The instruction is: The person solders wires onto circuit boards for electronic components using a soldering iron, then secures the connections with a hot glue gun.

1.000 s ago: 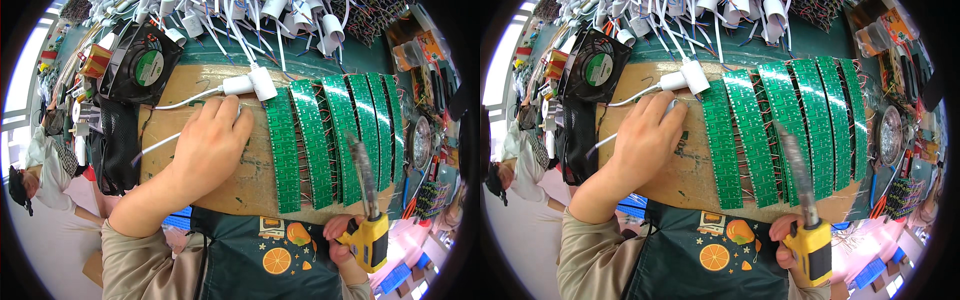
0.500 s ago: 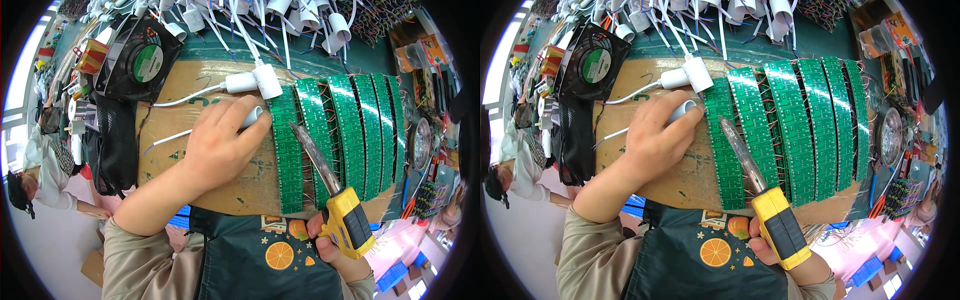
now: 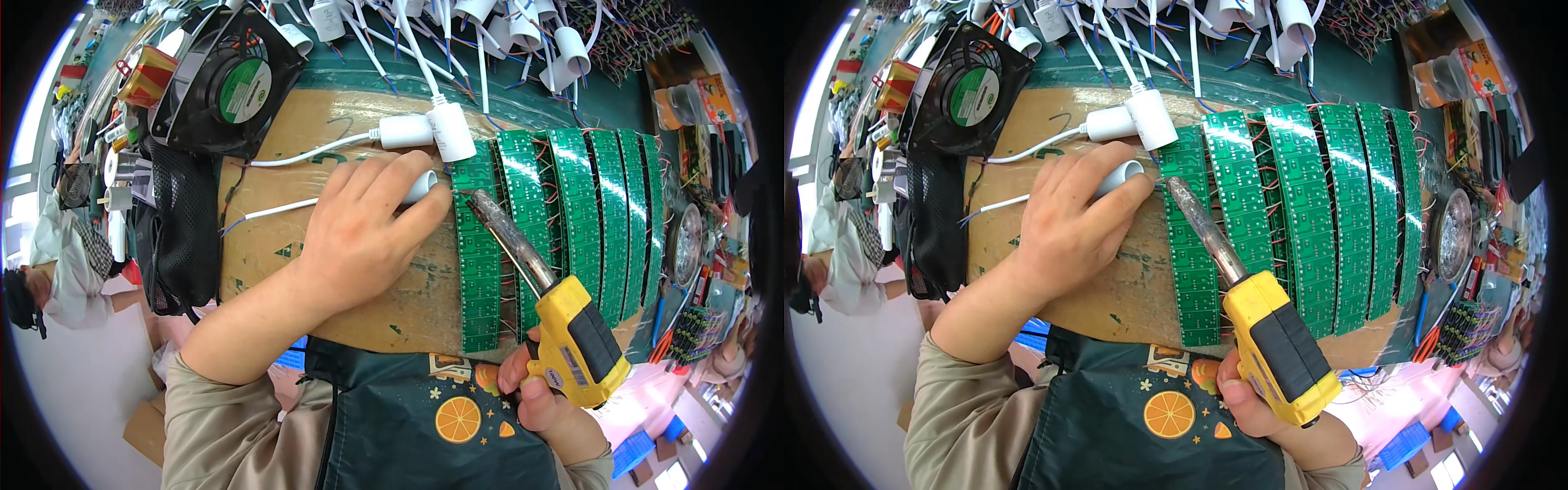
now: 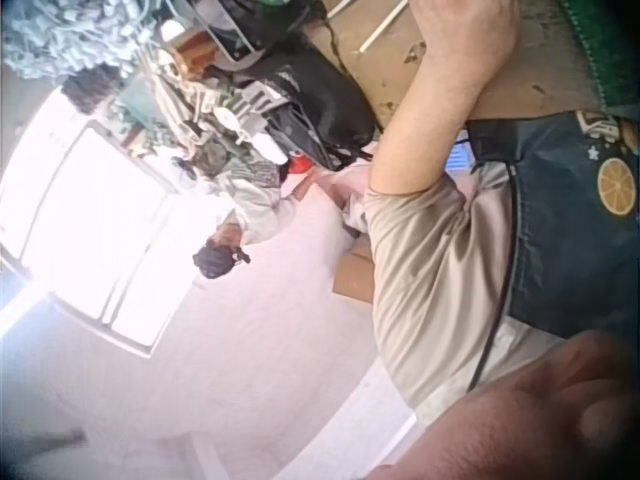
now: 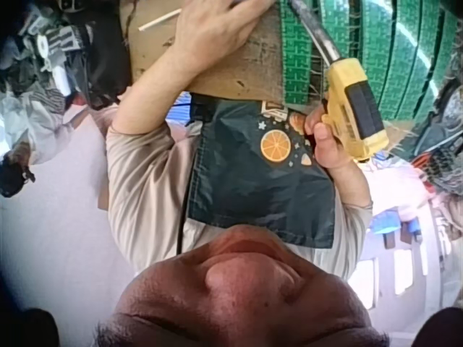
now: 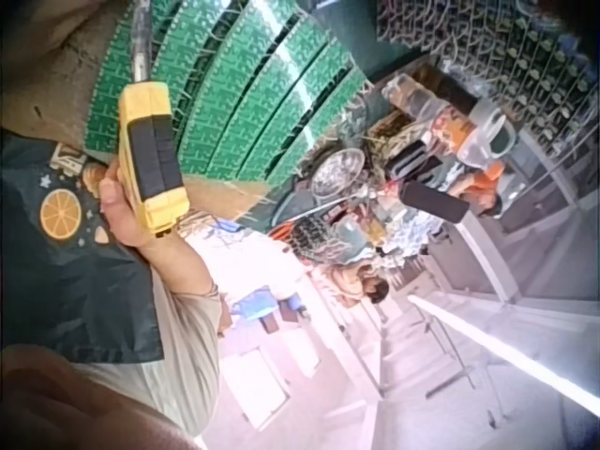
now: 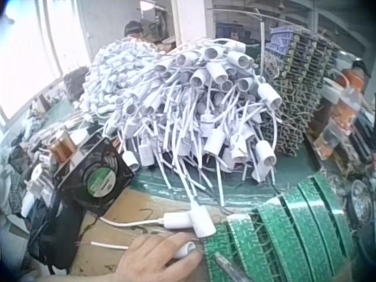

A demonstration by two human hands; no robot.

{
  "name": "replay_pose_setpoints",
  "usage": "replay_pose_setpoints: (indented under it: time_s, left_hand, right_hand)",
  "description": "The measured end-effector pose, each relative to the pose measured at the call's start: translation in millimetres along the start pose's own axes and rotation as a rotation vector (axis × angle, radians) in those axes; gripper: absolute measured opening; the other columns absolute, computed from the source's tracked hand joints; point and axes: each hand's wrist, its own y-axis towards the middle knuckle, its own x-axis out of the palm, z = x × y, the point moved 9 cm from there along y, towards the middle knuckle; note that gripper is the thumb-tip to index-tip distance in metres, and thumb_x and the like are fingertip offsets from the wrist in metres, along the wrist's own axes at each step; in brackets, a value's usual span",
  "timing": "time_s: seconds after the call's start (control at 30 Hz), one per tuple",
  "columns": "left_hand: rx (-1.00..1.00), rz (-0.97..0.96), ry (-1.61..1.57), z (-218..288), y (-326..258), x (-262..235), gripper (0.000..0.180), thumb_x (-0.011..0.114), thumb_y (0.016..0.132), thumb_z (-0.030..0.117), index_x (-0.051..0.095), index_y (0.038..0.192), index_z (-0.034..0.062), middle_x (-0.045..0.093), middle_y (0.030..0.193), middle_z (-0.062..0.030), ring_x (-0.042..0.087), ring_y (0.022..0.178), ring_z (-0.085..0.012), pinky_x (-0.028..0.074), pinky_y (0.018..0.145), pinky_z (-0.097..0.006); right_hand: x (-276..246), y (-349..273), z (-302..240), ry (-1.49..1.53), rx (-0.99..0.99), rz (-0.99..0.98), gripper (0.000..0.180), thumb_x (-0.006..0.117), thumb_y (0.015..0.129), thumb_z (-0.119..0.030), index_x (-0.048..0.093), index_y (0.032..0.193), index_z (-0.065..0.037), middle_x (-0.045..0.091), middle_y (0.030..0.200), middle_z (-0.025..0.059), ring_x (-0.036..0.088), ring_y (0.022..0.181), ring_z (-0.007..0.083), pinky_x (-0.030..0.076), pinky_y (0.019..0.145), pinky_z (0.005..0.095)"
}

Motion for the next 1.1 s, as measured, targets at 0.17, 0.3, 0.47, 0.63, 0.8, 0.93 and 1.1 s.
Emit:
replay_pose_setpoints:
  time_s: [0.17,0.3,0.47,0.63,0.8,0.93,1.1]
  left_hand:
    - [-0.006,0.007,-0.024,-1.8,-2.1,0.9,0.031,0.072,0.072,0.004,0.069,0.103,0.0097,0.062,0.113,-0.0088,0.062,0.091,-0.0267,0.047,0.074,-0.039]
    - [-0.007,-0.001,-0.019,-1.2,-0.4,1.2,0.031,0.072,0.072,0.004,0.069,0.103,0.0097,0.062,0.113,-0.0087,0.062,0.092,-0.0266,0.046,0.074,-0.039]
    - [-0.006,0.002,-0.026,-1.7,-1.1,1.9,0.032,0.072,0.072,0.005,0.069,0.104,0.0098,0.062,0.113,-0.0086,0.062,0.092,-0.0263,0.046,0.074,-0.038]
    - [-0.005,0.000,-0.026,-1.1,0.3,1.5,0.033,0.072,0.072,0.004,0.069,0.104,0.0095,0.062,0.113,-0.0088,0.062,0.091,-0.0263,0.046,0.074,-0.038]
    - [-0.011,-0.008,-0.029,-1.0,0.0,2.3,0.034,0.073,0.071,0.005,0.069,0.104,0.0094,0.062,0.113,-0.0092,0.062,0.091,-0.0265,0.046,0.074,-0.039]
    - [-0.007,-0.003,-0.022,-0.9,-0.3,1.9,0.034,0.073,0.071,0.005,0.069,0.104,0.0094,0.062,0.113,-0.0096,0.062,0.091,-0.0268,0.046,0.074,-0.039]
    - [-0.003,0.001,-0.014,-0.6,-0.2,1.9,0.033,0.073,0.071,0.005,0.069,0.104,0.0094,0.062,0.113,-0.0100,0.063,0.092,-0.0274,0.047,0.075,-0.039]
  right_hand:
    - [2.7,0.6,-0.2,0.084,0.009,0.075,0.065,0.073,0.089,-0.037,0.039,0.132,-0.003,0.051,0.080,0.0039,0.051,0.068,0.0151,0.048,0.061,0.0333]
    - [7.1,2.3,-0.6,0.096,-0.029,0.061,0.059,0.072,0.089,-0.034,0.041,0.128,-0.003,0.051,0.082,0.0043,0.051,0.068,0.0155,0.049,0.061,0.0332]
    - [8.2,4.2,-0.5,0.108,-0.045,0.058,0.052,0.070,0.090,-0.032,0.042,0.123,-0.002,0.050,0.082,0.0054,0.051,0.069,0.0160,0.049,0.061,0.0334]
    - [7.2,6.2,-0.5,0.022,-0.081,0.019,0.047,0.067,0.092,-0.032,0.043,0.117,-0.001,0.050,0.081,0.0064,0.051,0.068,0.0160,0.049,0.061,0.0330]
    - [7.2,6.8,-2.1,-0.025,-0.076,0.018,0.044,0.066,0.093,-0.033,0.045,0.112,0.000,0.050,0.079,0.0064,0.051,0.067,0.0160,0.050,0.061,0.0329]
    - [8.9,7.1,-3.1,-0.036,-0.107,-0.007,0.047,0.064,0.093,-0.031,0.044,0.120,0.001,0.050,0.079,0.0066,0.052,0.067,0.0158,0.049,0.060,0.0332]
    - [7.2,2.7,3.1,0.083,-0.072,0.032,0.061,0.069,0.092,-0.032,0.038,0.135,-0.002,0.050,0.079,0.0051,0.051,0.067,0.0156,0.048,0.060,0.0331]
